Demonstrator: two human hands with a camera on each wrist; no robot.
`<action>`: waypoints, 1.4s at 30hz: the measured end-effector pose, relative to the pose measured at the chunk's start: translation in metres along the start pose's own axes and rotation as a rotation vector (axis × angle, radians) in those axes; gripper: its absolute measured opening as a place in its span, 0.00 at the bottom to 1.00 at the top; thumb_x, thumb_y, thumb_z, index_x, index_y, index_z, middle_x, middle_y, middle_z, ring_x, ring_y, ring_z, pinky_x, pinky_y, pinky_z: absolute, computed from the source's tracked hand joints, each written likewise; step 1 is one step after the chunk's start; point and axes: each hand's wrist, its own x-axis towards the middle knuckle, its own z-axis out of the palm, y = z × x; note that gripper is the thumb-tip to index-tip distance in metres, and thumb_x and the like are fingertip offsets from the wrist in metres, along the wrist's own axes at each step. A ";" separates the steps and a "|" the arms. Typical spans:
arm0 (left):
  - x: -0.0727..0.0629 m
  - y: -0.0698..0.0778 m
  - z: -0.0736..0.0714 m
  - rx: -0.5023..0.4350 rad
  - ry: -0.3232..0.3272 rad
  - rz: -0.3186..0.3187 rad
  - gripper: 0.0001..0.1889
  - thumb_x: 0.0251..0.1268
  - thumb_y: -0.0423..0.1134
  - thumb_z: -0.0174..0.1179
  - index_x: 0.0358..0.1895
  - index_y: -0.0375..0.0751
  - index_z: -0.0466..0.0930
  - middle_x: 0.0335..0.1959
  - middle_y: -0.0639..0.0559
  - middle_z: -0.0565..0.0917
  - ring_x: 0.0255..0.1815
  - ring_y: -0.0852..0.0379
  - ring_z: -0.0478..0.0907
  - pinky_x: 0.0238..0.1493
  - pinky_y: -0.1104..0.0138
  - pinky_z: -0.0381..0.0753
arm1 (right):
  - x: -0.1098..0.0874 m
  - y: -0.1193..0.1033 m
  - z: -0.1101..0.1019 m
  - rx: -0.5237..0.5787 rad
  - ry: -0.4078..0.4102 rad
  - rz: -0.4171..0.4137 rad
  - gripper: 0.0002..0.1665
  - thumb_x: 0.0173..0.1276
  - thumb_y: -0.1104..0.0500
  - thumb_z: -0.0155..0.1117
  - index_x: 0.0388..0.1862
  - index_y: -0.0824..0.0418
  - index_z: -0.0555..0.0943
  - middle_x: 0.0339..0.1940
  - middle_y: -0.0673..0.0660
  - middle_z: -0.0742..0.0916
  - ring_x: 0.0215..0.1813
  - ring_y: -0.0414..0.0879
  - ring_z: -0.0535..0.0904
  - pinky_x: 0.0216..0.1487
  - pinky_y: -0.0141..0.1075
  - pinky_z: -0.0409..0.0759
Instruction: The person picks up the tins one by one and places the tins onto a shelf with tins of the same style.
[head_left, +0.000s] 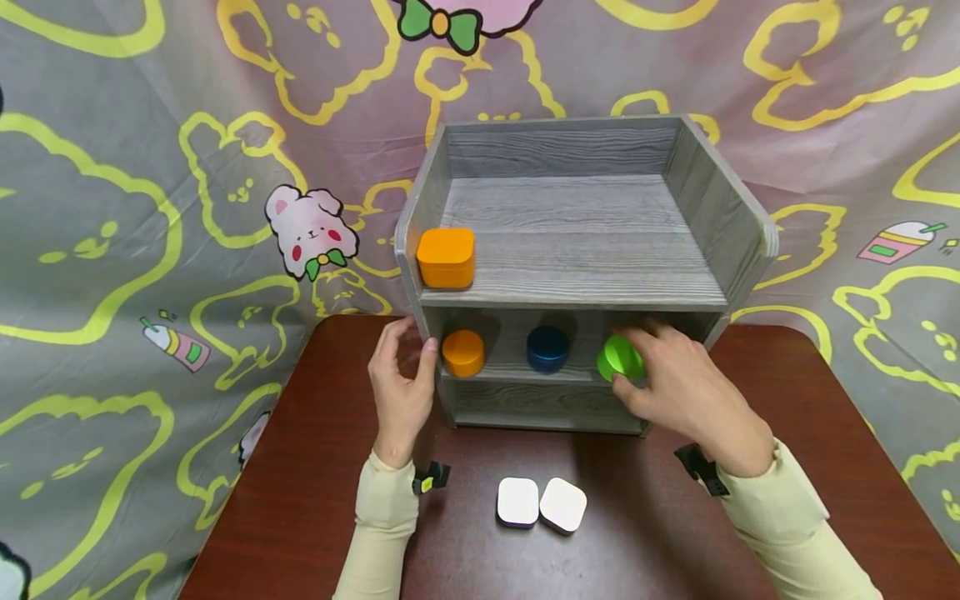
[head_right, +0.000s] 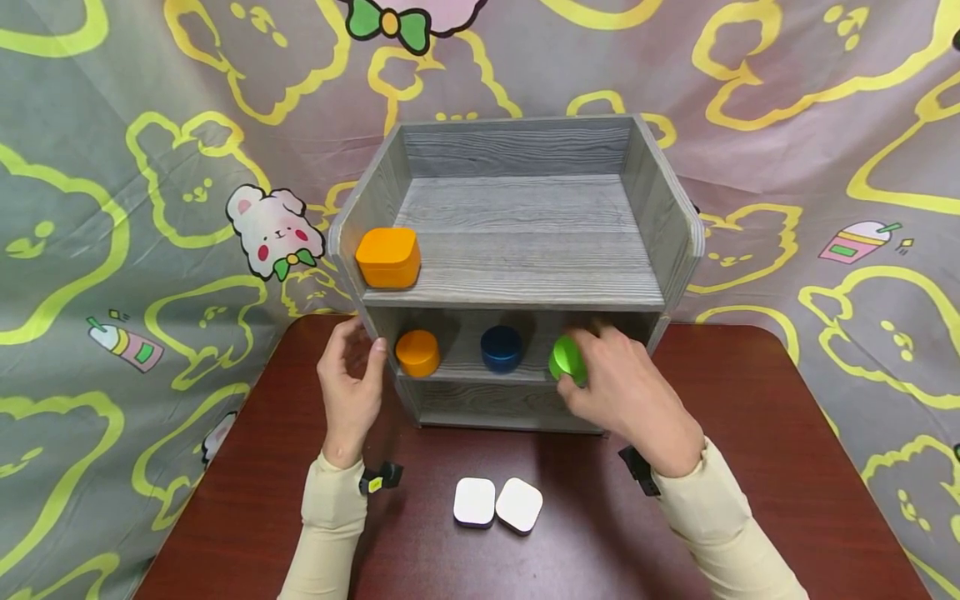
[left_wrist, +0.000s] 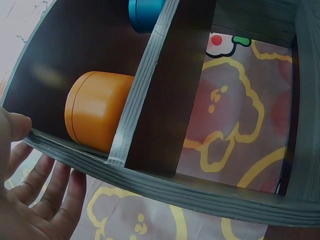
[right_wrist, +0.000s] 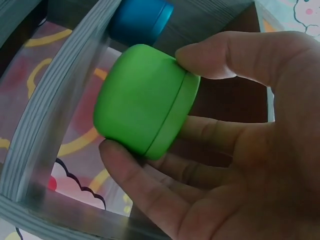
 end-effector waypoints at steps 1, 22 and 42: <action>0.000 0.000 0.000 0.000 0.001 0.002 0.15 0.71 0.31 0.66 0.58 0.34 0.81 0.48 0.40 0.84 0.48 0.59 0.83 0.49 0.75 0.86 | 0.001 0.001 0.000 -0.003 -0.009 0.001 0.26 0.54 0.57 0.73 0.53 0.67 0.85 0.33 0.59 0.83 0.33 0.53 0.78 0.32 0.49 0.75; 0.002 0.001 0.000 0.001 0.009 0.007 0.15 0.71 0.32 0.66 0.57 0.34 0.81 0.47 0.39 0.84 0.48 0.61 0.83 0.48 0.75 0.86 | 0.015 0.005 0.002 -0.064 -0.164 0.063 0.11 0.55 0.62 0.68 0.32 0.59 0.74 0.23 0.54 0.72 0.25 0.50 0.70 0.24 0.44 0.68; 0.000 0.000 0.001 0.002 0.007 0.000 0.15 0.70 0.30 0.66 0.58 0.34 0.81 0.48 0.40 0.84 0.48 0.60 0.83 0.48 0.75 0.86 | 0.014 0.007 0.008 -0.079 -0.163 0.074 0.13 0.56 0.66 0.65 0.41 0.64 0.76 0.32 0.61 0.76 0.28 0.54 0.74 0.25 0.50 0.75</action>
